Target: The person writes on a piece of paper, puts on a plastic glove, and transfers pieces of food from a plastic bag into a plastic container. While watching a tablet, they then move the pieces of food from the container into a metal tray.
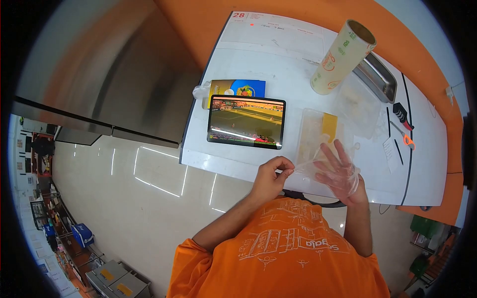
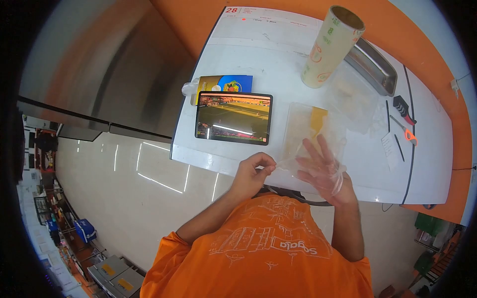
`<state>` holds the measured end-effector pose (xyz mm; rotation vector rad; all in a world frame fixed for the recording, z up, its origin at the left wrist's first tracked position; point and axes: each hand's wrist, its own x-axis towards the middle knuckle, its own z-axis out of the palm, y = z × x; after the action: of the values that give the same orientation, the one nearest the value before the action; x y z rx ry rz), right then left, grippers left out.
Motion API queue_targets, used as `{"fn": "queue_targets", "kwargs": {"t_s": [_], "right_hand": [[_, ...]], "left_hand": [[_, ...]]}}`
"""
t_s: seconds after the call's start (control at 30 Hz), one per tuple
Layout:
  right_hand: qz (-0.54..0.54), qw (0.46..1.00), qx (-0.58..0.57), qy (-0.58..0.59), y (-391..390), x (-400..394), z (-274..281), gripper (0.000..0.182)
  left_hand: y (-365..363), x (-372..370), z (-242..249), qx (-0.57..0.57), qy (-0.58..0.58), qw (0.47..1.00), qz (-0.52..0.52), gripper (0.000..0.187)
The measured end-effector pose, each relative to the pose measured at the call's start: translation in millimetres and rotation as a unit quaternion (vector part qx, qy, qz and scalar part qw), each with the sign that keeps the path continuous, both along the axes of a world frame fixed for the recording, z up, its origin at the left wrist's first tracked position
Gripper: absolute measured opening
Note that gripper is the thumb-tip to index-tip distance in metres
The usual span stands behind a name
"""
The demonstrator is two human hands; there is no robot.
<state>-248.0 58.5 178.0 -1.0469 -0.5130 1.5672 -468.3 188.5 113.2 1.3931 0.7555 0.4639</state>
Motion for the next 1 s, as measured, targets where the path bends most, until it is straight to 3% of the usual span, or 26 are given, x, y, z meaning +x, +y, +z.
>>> {"fn": "queue_targets", "kwargs": {"t_s": [0.07,0.17,0.23,0.27,0.37,0.4,0.47,0.7,0.87,1.0], "right_hand": [[-0.067,0.995,0.057,0.055,3.7,-9.9,-5.1,0.090],[-0.116,0.990,0.053,0.061,9.5,-20.2,-12.8,0.087],[-0.114,0.989,0.067,0.067,12.9,-21.5,-16.3,0.085],[-0.111,0.988,0.080,0.074,14.6,-22.2,-18.0,0.083],[-0.121,0.991,0.064,0.008,20.9,-29.9,-23.7,0.077],[-0.121,0.990,0.065,0.008,24.2,-35.1,-24.2,0.077],[-0.154,0.981,0.027,-0.112,30.5,-47.1,-23.8,0.075],[-0.189,0.969,0.036,-0.155,35.6,-52.7,-30.4,0.072],[-0.219,0.966,0.075,-0.114,34.2,-49.5,-44.9,0.066],[-0.259,0.955,0.042,-0.141,32.6,-56.0,-45.6,0.060]], "left_hand": [[-4.1,6.5,6.9,-0.012,0.034,0.999,-0.024,0.012],[-11.8,15.7,11.8,0.087,0.004,0.995,0.058,0.019],[-14.0,17.6,17.0,0.300,0.002,0.950,0.085,0.031],[-15.4,17.8,21.2,0.299,0.002,0.950,0.085,0.031],[-19.1,19.3,30.3,0.395,-0.089,0.914,-0.017,0.046],[-21.5,21.4,33.2,0.396,-0.089,0.914,-0.018,0.046],[-27.5,24.3,40.1,0.400,-0.058,0.911,-0.079,0.049],[-32.9,25.2,24.1,0.372,-0.068,0.921,-0.098,0.017],[-33.3,21.2,24.9,0.361,-0.068,0.921,-0.129,0.011],[-33.4,18.6,25.7,0.359,-0.078,0.920,-0.136,0.010]]}}
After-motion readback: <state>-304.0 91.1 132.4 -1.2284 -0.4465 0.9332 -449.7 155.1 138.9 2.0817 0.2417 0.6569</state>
